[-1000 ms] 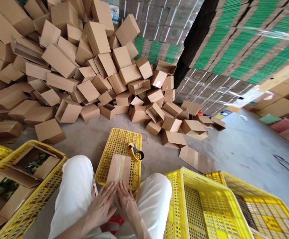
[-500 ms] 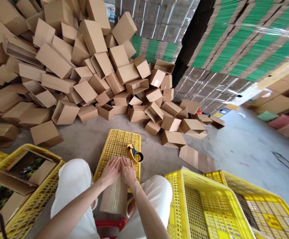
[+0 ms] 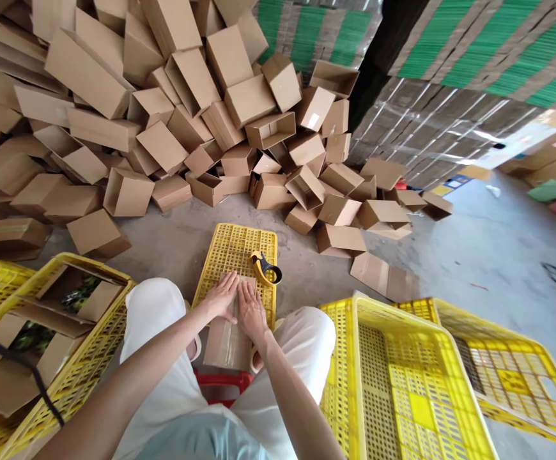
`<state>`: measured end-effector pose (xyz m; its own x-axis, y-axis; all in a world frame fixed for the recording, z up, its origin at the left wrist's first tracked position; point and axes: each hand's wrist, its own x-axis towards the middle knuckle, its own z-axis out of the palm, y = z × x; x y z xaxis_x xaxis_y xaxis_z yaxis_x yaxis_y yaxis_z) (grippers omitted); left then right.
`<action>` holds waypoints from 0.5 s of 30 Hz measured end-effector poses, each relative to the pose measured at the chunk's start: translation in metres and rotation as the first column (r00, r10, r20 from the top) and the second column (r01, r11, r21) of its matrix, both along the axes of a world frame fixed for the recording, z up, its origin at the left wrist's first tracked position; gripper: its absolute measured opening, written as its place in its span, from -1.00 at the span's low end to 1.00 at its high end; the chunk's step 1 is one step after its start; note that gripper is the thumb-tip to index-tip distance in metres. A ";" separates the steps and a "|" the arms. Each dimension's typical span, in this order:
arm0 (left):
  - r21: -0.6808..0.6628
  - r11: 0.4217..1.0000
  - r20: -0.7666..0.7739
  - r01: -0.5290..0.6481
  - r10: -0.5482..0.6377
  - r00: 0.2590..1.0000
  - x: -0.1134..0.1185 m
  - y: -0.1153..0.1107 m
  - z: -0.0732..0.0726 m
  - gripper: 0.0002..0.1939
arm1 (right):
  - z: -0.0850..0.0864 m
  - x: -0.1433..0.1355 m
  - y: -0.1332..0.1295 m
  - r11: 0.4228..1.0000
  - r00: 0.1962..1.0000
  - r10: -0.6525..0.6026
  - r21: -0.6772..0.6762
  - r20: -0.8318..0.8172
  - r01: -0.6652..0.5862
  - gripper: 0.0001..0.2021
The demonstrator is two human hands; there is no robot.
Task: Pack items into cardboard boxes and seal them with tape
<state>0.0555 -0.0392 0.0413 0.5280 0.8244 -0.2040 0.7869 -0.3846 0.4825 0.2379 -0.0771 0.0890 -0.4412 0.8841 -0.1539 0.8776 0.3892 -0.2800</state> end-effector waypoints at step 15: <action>0.120 0.992 -0.004 -0.034 0.035 0.999 -0.009 -0.029 0.005 0.17 | -0.028 0.028 -0.151 0.998 0.969 0.051 0.033 -0.243 -0.045 0.15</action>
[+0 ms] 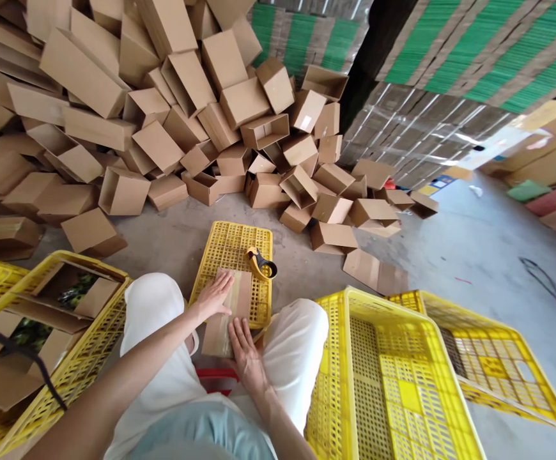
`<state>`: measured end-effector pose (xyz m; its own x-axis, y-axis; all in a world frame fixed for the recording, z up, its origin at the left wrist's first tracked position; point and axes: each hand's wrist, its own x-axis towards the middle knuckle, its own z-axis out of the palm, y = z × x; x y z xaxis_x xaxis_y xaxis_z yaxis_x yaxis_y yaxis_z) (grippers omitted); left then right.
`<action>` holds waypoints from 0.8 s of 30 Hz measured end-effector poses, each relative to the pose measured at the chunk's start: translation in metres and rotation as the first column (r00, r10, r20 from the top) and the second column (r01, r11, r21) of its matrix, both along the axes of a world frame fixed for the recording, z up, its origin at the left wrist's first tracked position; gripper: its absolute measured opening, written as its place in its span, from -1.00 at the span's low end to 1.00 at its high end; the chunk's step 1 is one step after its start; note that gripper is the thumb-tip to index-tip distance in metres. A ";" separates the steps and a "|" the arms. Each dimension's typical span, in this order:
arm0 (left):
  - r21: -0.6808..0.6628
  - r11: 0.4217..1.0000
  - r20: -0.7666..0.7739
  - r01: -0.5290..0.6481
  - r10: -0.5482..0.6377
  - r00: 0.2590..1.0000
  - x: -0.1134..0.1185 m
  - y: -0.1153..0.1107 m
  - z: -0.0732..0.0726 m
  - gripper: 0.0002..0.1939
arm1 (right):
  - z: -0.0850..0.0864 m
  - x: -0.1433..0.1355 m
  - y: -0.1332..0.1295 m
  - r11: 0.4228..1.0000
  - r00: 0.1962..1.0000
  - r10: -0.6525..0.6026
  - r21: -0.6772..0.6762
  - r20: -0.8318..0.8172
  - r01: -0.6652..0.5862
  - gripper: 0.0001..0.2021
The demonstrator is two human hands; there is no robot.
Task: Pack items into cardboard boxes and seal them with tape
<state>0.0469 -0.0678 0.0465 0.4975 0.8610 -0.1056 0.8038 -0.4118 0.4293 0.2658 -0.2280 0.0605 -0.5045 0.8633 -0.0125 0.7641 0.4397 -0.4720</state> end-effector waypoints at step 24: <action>0.072 0.930 0.181 -0.361 0.344 0.922 0.002 -0.169 -0.006 -0.18 | -0.005 0.004 0.003 0.971 0.945 -0.235 -0.096 -0.227 0.219 0.03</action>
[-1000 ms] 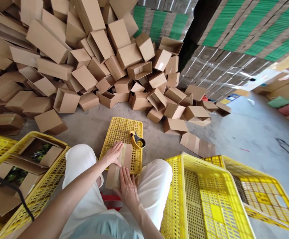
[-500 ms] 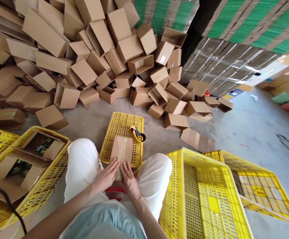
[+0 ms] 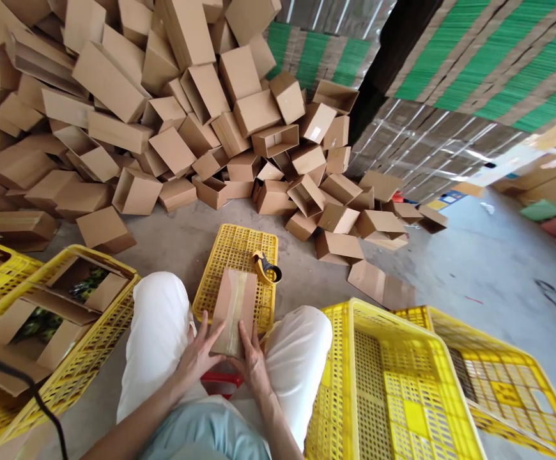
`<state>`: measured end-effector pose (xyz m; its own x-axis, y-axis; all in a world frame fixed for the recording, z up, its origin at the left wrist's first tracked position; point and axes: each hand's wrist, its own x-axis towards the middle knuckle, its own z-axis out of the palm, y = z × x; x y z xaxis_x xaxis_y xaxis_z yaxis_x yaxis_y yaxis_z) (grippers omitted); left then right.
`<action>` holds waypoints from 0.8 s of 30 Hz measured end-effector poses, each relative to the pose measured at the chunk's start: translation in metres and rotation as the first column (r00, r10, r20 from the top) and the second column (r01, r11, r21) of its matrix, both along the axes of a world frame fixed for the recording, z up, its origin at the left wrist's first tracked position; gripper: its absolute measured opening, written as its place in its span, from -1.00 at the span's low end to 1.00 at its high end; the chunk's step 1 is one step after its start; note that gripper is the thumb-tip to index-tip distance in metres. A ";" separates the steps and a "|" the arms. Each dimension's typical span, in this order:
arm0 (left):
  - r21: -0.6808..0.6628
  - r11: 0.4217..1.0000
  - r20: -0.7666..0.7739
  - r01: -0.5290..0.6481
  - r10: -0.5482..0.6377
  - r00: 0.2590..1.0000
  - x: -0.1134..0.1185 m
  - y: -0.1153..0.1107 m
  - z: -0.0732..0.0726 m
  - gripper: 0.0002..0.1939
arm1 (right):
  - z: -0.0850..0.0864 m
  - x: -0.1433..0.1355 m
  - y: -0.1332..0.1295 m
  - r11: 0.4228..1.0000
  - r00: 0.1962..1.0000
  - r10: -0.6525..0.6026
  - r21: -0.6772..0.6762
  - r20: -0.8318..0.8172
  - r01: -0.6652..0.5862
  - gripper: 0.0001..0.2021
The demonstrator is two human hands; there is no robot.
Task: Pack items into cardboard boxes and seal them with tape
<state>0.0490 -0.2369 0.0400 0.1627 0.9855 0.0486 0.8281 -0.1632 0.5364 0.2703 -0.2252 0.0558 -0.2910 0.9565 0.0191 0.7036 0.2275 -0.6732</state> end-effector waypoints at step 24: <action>0.158 0.981 0.607 -0.114 -0.006 0.795 0.017 0.233 0.112 -0.56 | 0.124 0.002 0.221 0.986 0.938 0.001 0.157 -0.347 0.057 -0.66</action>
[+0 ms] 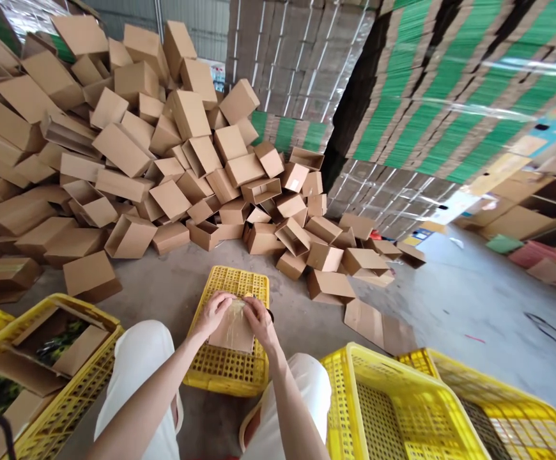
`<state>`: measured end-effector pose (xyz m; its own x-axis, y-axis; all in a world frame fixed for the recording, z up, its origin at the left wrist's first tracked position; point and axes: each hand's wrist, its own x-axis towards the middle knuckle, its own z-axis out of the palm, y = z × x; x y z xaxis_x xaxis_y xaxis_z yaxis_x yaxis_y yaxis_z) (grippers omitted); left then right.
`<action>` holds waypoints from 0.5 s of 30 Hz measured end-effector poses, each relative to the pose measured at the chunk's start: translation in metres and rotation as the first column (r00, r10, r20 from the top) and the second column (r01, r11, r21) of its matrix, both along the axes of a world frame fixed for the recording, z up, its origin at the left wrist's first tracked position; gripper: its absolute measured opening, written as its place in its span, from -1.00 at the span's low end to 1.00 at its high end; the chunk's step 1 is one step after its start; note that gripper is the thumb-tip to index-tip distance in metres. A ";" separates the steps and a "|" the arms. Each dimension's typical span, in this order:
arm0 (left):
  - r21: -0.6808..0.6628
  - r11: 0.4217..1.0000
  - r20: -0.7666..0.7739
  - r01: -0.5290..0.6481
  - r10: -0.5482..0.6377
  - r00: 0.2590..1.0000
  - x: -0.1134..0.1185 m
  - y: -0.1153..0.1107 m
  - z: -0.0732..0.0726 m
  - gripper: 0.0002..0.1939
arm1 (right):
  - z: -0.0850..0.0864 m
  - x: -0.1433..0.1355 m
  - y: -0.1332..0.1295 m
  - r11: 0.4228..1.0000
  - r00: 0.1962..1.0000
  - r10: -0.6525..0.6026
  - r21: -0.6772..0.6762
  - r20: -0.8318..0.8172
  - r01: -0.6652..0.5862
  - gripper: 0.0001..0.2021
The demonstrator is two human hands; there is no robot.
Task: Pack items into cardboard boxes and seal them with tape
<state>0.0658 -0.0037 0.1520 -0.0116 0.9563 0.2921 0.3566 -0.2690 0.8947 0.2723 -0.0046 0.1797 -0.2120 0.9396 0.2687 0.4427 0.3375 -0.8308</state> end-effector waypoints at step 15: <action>0.013 0.999 0.008 0.030 -0.030 1.000 0.008 0.021 -0.006 -0.55 | -0.001 0.000 0.009 0.997 0.989 -0.073 -0.048 -0.125 0.068 -0.69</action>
